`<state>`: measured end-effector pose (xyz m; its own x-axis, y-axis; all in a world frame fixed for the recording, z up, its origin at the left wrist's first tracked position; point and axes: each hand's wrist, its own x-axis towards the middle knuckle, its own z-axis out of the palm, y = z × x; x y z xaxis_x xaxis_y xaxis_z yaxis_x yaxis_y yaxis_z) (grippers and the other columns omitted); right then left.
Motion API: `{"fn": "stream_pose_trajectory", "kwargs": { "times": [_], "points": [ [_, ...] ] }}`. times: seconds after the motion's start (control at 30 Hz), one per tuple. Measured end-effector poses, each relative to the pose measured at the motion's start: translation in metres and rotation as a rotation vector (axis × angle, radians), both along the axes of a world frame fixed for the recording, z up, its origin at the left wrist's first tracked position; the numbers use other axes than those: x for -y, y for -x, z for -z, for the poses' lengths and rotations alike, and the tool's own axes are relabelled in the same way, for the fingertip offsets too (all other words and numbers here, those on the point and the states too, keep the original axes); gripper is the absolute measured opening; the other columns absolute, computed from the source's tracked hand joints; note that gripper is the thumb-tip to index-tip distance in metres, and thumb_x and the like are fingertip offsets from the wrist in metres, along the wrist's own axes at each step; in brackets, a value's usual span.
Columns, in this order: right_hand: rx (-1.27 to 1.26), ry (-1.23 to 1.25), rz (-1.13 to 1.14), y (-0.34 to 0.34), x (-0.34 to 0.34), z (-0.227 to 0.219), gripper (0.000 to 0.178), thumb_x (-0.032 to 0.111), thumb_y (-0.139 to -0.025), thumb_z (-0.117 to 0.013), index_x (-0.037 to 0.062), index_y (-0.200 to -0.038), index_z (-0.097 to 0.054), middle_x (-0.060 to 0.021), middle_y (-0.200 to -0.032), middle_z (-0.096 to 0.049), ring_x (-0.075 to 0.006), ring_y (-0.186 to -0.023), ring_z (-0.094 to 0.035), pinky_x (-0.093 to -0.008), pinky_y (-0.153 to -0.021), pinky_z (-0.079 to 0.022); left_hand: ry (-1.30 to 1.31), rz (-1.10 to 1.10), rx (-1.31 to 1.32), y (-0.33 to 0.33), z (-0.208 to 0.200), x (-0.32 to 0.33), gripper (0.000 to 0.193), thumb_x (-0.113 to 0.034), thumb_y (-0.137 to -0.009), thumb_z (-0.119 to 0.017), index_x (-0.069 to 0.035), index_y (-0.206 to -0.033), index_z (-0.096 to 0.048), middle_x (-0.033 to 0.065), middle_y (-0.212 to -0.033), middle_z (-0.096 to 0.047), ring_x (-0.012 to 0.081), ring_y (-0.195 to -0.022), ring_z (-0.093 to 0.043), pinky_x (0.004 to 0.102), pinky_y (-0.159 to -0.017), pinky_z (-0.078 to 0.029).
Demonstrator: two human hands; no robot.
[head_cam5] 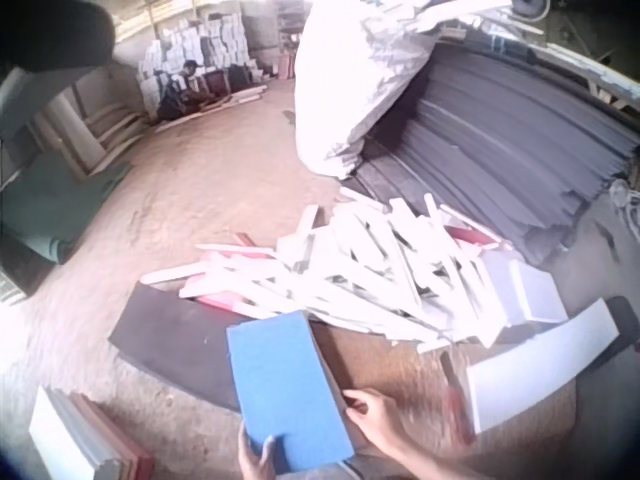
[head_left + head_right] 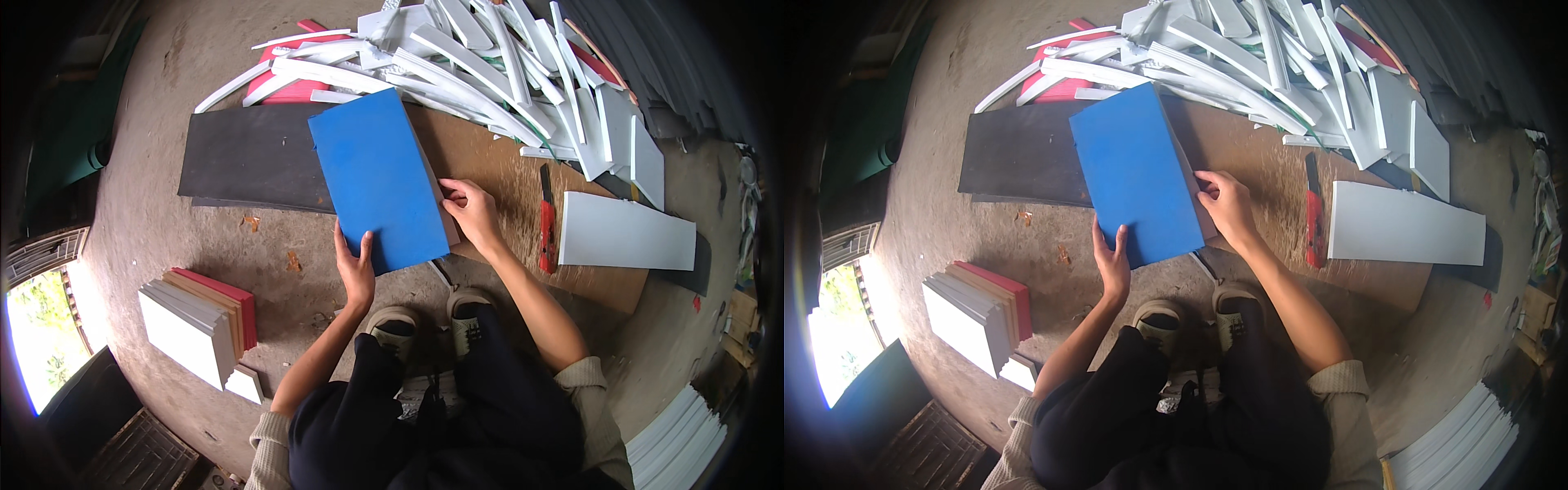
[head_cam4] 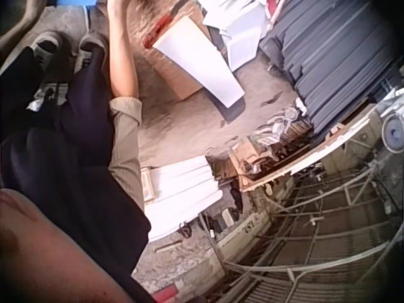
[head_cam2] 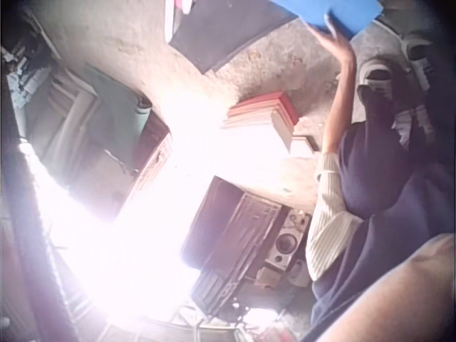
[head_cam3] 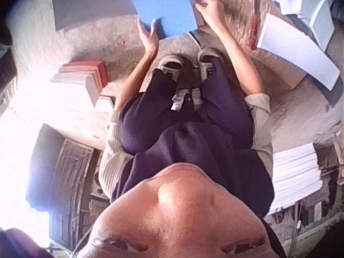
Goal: The person sits on the floor and uses a red utility knife to cut white and blue sheets of material. They repeatedly align a blue sheet as a template, cut along its edge, and stack the cut pieces.
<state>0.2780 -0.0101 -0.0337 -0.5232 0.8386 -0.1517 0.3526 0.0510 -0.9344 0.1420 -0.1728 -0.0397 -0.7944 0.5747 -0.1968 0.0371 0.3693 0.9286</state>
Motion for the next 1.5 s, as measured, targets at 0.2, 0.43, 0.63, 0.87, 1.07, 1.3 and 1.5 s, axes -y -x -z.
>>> {"fn": "stream_pose_trajectory", "kwargs": {
  "times": [0.2, 0.43, 0.63, 0.87, 1.07, 1.3, 1.5],
  "points": [
    [-0.044, -0.001, 0.003, -0.003, 0.0, 0.002, 0.032, -0.004, -0.07, -0.061, 0.0022, -0.102, -0.059, -0.0099, -0.091, -0.06, -0.0142, -0.069, -0.058, -0.0246, -0.064, -0.048, 0.084, 0.015, -0.008, -0.004, -0.014, -0.005, 0.061, -0.028, -0.084, -0.057, 0.001, -0.13, -0.028, 0.0215, -0.125, -0.041, 0.0261, -0.116, -0.04, 0.0347, -0.095, -0.031],
    [-0.026, -0.028, -0.029, -0.004, -0.001, 0.007, 0.035, -0.007, -0.071, -0.061, 0.0008, -0.105, -0.057, -0.0072, -0.095, -0.059, -0.0113, -0.072, -0.057, -0.0217, -0.064, -0.049, 0.12, 0.051, -0.08, -0.005, -0.009, -0.008, 0.06, -0.029, -0.086, -0.054, 0.001, -0.131, -0.027, 0.0222, -0.125, -0.041, 0.0287, -0.117, -0.039, 0.0363, -0.096, -0.03],
    [-0.073, -0.018, -0.014, -0.006, -0.001, 0.006, 0.033, -0.005, -0.07, -0.06, 0.0014, -0.102, -0.059, -0.0106, -0.094, -0.059, -0.0158, -0.07, -0.058, -0.0257, -0.065, -0.048, 0.144, 0.052, -0.09, -0.006, -0.006, -0.01, 0.059, -0.028, -0.087, -0.052, 0.001, -0.131, -0.026, 0.022, -0.126, -0.04, 0.0287, -0.118, -0.038, 0.0367, -0.097, -0.029],
    [-0.077, -0.015, -0.019, -0.005, -0.002, 0.005, 0.033, -0.006, -0.07, -0.06, 0.001, -0.102, -0.058, -0.0105, -0.092, -0.059, -0.0163, -0.07, -0.058, -0.0259, -0.065, -0.048, 0.113, 0.026, -0.094, -0.008, -0.003, -0.009, 0.054, -0.026, -0.088, -0.051, 0.003, -0.128, -0.03, 0.0165, -0.122, -0.042, 0.0218, -0.111, -0.041, 0.0318, -0.094, -0.031],
    [-0.082, -0.038, -0.04, -0.006, -0.004, 0.01, 0.033, -0.006, -0.069, -0.061, 0.0008, -0.102, -0.058, -0.0108, -0.089, -0.059, -0.017, -0.069, -0.058, -0.0265, -0.064, -0.048, 0.13, 0.058, -0.134, -0.009, -0.002, -0.01, 0.061, -0.03, -0.086, -0.053, 0.004, -0.129, -0.026, 0.0224, -0.126, -0.039, 0.0288, -0.117, -0.038, 0.0366, -0.097, -0.028],
    [-0.031, 0.006, -0.082, -0.008, -0.007, 0.007, 0.034, -0.007, -0.072, -0.059, 0.0015, -0.105, -0.057, -0.0097, -0.096, -0.059, -0.0134, -0.075, -0.059, -0.0234, -0.068, -0.051, 0.173, 0.055, -0.172, -0.011, -0.006, -0.012, 0.062, -0.031, -0.086, -0.053, 0.004, -0.129, -0.026, 0.0234, -0.126, -0.039, 0.0298, -0.117, -0.038, 0.0371, -0.097, -0.029],
    [-0.041, -0.005, -0.081, -0.009, -0.008, 0.008, 0.032, -0.006, -0.073, -0.059, 0.0011, -0.104, -0.057, -0.0092, -0.095, -0.059, -0.0139, -0.076, -0.059, -0.0238, -0.069, -0.051, 0.193, 0.055, -0.175, -0.016, -0.008, -0.014, 0.062, -0.031, -0.086, -0.052, 0.004, -0.129, -0.024, 0.0242, -0.124, -0.039, 0.0315, -0.116, -0.038, 0.0383, -0.096, -0.029]
  ]
}}
